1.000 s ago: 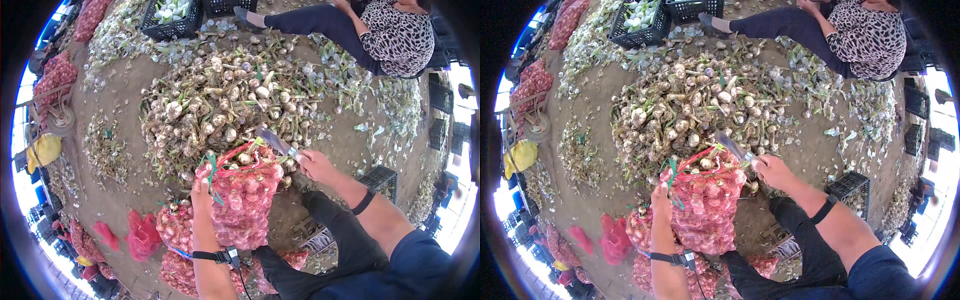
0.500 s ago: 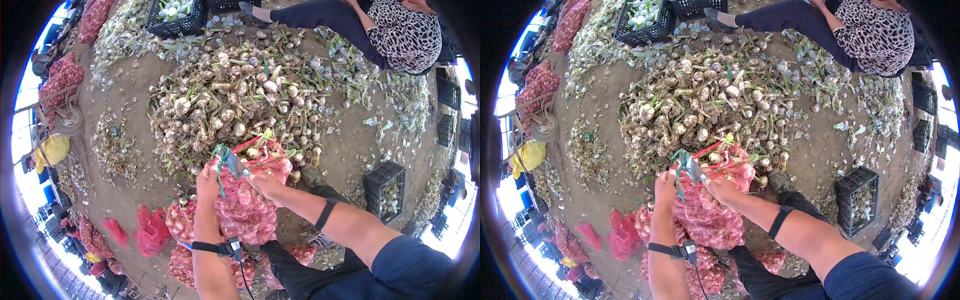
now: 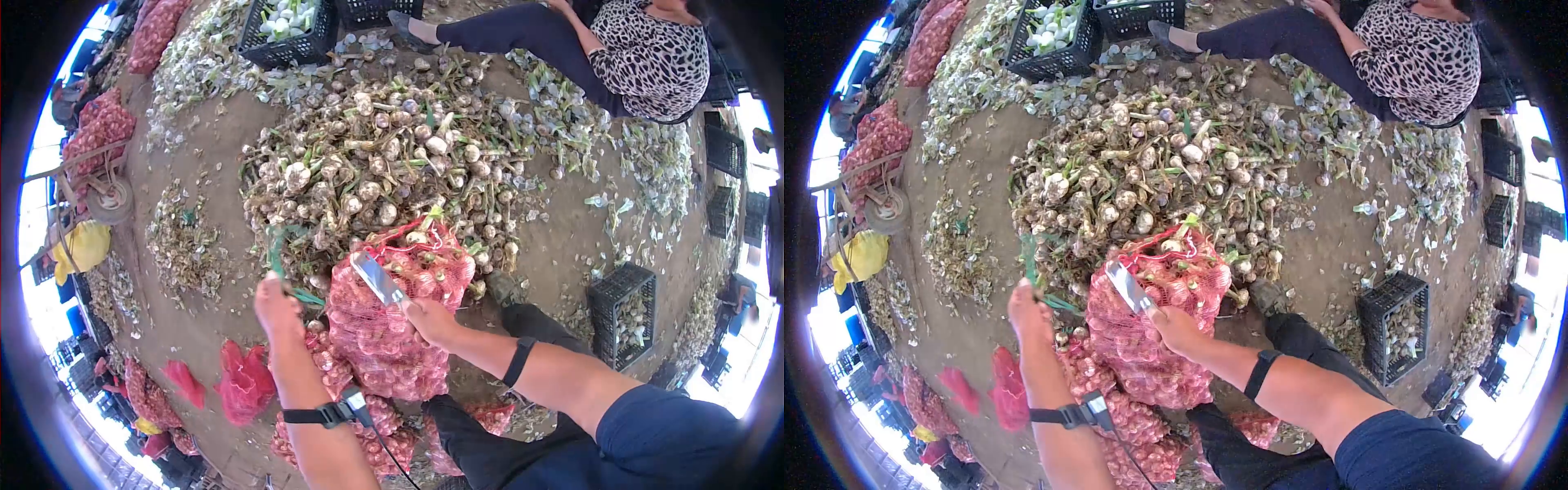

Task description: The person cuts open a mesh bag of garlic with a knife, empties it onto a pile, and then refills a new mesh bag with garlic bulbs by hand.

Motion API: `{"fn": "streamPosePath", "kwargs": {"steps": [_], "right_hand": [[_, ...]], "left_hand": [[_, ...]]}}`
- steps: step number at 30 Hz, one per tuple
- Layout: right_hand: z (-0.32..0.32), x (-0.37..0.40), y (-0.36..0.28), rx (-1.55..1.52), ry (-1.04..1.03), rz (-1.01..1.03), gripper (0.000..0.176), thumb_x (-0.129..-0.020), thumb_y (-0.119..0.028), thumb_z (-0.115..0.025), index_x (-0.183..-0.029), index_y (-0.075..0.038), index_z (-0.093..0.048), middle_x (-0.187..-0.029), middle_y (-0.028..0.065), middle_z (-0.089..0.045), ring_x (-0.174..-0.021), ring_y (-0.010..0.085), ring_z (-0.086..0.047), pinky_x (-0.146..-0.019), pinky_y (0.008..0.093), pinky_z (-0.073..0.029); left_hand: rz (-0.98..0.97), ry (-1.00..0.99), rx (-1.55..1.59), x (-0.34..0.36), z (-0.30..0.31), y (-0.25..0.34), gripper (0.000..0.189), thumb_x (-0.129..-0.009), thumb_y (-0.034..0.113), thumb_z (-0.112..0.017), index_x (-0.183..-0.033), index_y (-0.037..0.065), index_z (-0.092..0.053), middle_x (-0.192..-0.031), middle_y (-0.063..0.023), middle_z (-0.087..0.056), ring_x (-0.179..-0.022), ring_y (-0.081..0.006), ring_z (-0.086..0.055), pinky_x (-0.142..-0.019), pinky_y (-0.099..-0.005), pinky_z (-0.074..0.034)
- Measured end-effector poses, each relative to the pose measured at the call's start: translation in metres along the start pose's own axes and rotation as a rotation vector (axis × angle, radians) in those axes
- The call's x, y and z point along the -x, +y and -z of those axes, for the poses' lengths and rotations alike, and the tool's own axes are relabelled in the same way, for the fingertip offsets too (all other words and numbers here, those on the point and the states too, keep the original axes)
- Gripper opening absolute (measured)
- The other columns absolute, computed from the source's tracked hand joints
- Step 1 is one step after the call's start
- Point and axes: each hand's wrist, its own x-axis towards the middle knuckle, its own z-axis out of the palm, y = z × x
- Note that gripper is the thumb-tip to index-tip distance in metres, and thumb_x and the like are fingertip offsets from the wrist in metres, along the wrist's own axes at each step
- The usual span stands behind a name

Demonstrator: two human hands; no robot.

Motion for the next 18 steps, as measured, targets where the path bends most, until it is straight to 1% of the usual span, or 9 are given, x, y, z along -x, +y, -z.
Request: {"fn": "streamPosePath", "kwargs": {"steps": [2, 4, 5, 7, 8, 9, 11, 14, 18], "right_hand": [[0.013, 0.015, -0.024, -0.13, -0.093, 0.027, 0.029, -0.102, -0.026, -0.043, -0.103, -0.001, -0.056, -0.074, 0.0077, -0.058, -0.051, 0.0112, -0.052, -0.04, 0.0261, -0.042], [0.041, 0.027, -0.028, -0.258, -0.02, 0.034, 0.026, -0.102, -0.025, -0.042, -0.107, -0.002, -0.053, -0.071, 0.0051, -0.054, -0.049, 0.01, -0.048, -0.039, 0.023, -0.041], [0.059, 0.034, -0.028, -0.307, 0.045, 0.035, 0.025, -0.102, -0.024, -0.042, -0.108, -0.001, -0.052, -0.072, 0.0051, -0.054, -0.049, 0.0097, -0.048, -0.039, 0.0231, -0.041], [0.105, 0.028, -0.002, -0.271, 0.112, 0.045, 0.022, -0.102, -0.02, -0.042, -0.113, -0.002, -0.049, -0.072, 0.0051, -0.054, -0.048, 0.0103, -0.047, -0.038, 0.0241, -0.041], [0.123, 0.033, 0.007, -0.315, 0.176, 0.055, 0.024, -0.102, -0.02, -0.042, -0.114, -0.002, -0.049, -0.071, 0.005, -0.054, -0.046, 0.0103, -0.046, -0.038, 0.0245, -0.039], [0.142, 0.033, 0.024, -0.272, 0.186, 0.122, 0.026, -0.102, -0.024, -0.044, -0.112, -0.001, -0.05, -0.068, 0.0045, -0.053, -0.045, 0.0104, -0.046, -0.038, 0.0256, -0.039], [0.167, 0.05, 0.034, -0.184, 0.22, 0.111, 0.026, -0.101, -0.026, -0.046, -0.107, -0.001, -0.051, -0.067, 0.0042, -0.053, -0.045, 0.0105, -0.047, -0.038, 0.0263, -0.039], [0.191, 0.06, 0.056, -0.068, 0.278, 0.074, 0.028, -0.1, -0.03, -0.048, -0.096, -0.003, -0.051, -0.065, 0.0038, -0.052, -0.046, 0.0106, -0.049, -0.038, 0.027, -0.039], [0.201, 0.079, 0.087, -0.076, 0.334, -0.007, 0.03, -0.1, -0.031, -0.048, -0.085, -0.005, -0.047, -0.065, 0.0039, -0.053, -0.046, 0.0111, -0.05, -0.039, 0.0271, -0.04]], "left_hand": [[-0.077, 0.146, 0.016, -0.021, 0.02, -0.011, 0.017, -0.097, 0.019, -0.054, -0.097, 0.003, -0.059, -0.069, -0.0019, -0.058, -0.047, -0.0098, -0.046, -0.039, -0.0302, -0.04], [-0.15, 0.006, -0.917, -0.031, 0.036, -0.033, 0.022, -0.092, 0.018, -0.061, -0.107, 0.004, -0.058, -0.088, -0.0116, -0.063, -0.063, -0.0181, -0.061, -0.055, -0.0348, -0.053], [-0.394, 0.028, -1.432, -0.015, 0.023, -0.041, 0.031, -0.085, 0.017, -0.067, -0.112, 0.004, -0.059, -0.116, -0.0184, -0.058, -0.096, -0.0283, -0.064, -0.08, -0.0405, -0.055], [-0.506, 0.154, -1.353, 0.035, -0.039, -0.032, 0.038, -0.084, 0.017, -0.069, -0.117, 0.003, -0.057, -0.131, -0.0163, -0.05, -0.114, -0.0332, -0.056, -0.096, -0.0435, -0.048], [-0.724, 0.119, -1.452, 0.033, -0.061, -0.047, 0.046, -0.085, 0.021, -0.068, -0.124, 0.004, -0.053, -0.129, -0.012, -0.051, -0.119, -0.031, -0.052, -0.101, -0.0414, -0.045], [-0.648, -0.13, -1.321, 0.052, -0.094, -0.03, 0.048, -0.084, 0.019, -0.067, -0.126, 0.002, -0.052, -0.137, -0.0158, -0.049, -0.129, -0.0321, -0.045, -0.107, -0.0389, -0.038], [-0.824, -0.452, -1.323, 0.043, -0.141, -0.052, 0.042, -0.086, 0.02, -0.063, -0.124, 0.004, -0.053, -0.134, -0.0145, -0.051, -0.128, -0.0306, -0.045, -0.107, -0.0385, -0.038], [-1.057, -0.269, -1.374, 0.033, -0.17, -0.131, 0.021, -0.086, 0.018, -0.061, -0.103, 0.005, -0.061, -0.122, -0.014, -0.059, -0.117, -0.0301, -0.054, -0.102, -0.0396, -0.041], [-0.658, -0.573, -1.473, 0.064, -0.165, -0.11, 0.011, -0.085, 0.017, -0.06, -0.084, 0.006, -0.063, -0.101, -0.0133, -0.066, -0.099, -0.0291, -0.064, -0.09, -0.0421, -0.047]]}}
